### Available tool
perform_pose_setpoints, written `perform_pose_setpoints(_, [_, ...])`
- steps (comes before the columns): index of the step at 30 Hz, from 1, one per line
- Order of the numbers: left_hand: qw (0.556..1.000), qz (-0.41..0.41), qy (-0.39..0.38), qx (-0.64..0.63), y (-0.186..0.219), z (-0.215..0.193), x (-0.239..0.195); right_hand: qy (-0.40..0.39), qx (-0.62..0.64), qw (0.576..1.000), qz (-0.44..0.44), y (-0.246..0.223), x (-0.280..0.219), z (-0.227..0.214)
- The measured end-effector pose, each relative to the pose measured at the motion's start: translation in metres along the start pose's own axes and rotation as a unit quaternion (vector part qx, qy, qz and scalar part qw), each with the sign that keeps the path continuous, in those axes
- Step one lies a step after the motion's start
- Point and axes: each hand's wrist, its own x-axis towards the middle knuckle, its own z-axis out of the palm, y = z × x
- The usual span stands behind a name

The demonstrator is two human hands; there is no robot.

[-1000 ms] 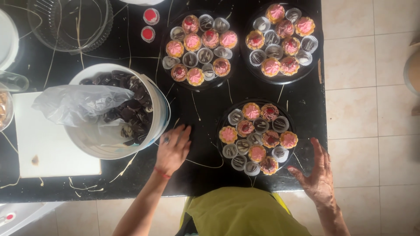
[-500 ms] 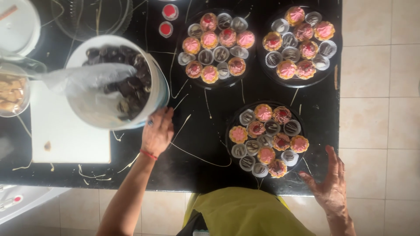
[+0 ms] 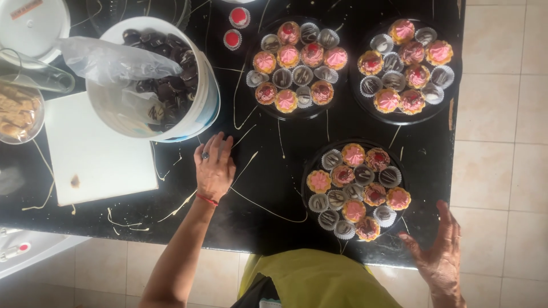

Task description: Arranging cupcakes into liners on circular trays on a bakery counter

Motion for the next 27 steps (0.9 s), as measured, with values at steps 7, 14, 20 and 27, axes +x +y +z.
perform_pose_setpoints(7, [0.960, -0.069, 0.055, -0.265, 0.050, -0.027, 0.072, 0.015, -0.033, 0.996, -0.081, -0.040, 0.060, -0.018])
perform_pose_setpoints(14, [0.822, -0.319, 0.026, -0.470, 0.042, 0.063, 0.140, 0.056, 0.053, 0.971, -0.227, -0.118, 0.142, 0.005])
perform_pose_setpoints(20, [0.840, -0.340, 0.021, -0.421, 0.032, 0.080, 0.155, -0.124, 0.155, 0.975, -0.098, -0.149, 0.220, 0.051])
perform_pose_setpoints(27, [0.862, -0.320, 0.022, -0.392, 0.033, 0.073, 0.152, -0.190, 0.254, 0.948, -0.019, -0.127, 0.276, 0.132])
